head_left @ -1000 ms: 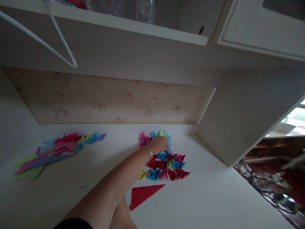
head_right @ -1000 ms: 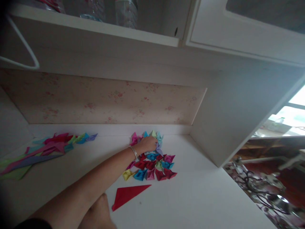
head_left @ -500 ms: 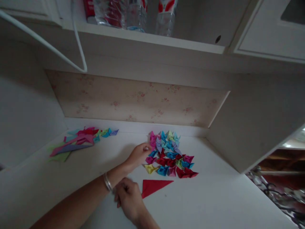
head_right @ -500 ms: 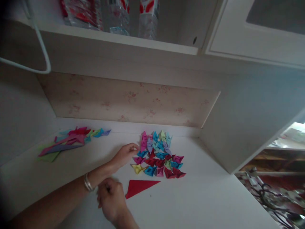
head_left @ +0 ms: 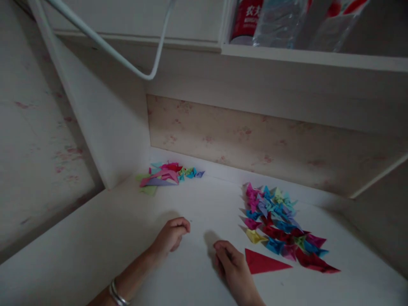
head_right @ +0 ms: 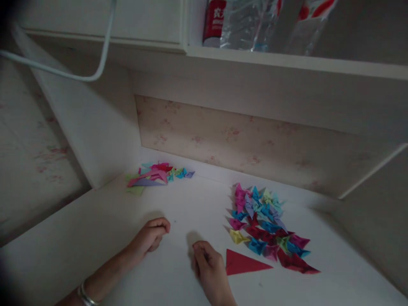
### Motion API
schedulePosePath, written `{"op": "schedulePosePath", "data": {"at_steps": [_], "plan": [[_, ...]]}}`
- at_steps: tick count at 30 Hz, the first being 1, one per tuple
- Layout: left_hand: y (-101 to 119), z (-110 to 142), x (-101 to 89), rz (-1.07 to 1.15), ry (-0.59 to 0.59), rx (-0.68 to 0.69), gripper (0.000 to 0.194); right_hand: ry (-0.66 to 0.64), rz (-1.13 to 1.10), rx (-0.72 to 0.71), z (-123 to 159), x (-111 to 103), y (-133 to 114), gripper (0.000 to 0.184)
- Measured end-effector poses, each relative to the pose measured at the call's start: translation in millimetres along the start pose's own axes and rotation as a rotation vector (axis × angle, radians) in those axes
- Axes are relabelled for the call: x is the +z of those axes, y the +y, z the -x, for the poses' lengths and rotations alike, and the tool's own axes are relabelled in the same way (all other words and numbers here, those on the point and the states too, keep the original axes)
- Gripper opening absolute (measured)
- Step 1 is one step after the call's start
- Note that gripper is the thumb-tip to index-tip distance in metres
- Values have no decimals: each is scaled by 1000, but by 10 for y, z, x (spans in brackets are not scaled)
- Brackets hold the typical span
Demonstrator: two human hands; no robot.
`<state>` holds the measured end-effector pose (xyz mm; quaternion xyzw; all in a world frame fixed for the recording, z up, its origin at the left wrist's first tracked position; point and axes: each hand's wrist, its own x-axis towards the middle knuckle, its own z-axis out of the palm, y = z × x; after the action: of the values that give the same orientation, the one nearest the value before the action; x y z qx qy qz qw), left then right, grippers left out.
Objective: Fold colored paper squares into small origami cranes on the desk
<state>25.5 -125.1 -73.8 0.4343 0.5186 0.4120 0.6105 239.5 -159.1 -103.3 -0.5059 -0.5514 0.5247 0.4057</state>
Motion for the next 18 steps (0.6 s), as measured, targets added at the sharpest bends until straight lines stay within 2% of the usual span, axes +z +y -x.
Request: {"op": "schedulePosePath", "data": {"at_steps": [4,8,12,15,18], "plan": [[30,-47,75,8,46,16,12,9,38,49,-57,97,29,40],[17,-74,79,5,61,47,13,24,-52,58,-344,253,-177,38],[-3,-114,70,-45,89,129,13,-8,-23,-32,-897,471,-547,34],[-17,-132,77,-95,106,168,17,-95,219,-122,-1411,669,-735,29],[-35,-134,82,-107,115,141,19,-184,463,-196,-1916,890,-829,27]]}}
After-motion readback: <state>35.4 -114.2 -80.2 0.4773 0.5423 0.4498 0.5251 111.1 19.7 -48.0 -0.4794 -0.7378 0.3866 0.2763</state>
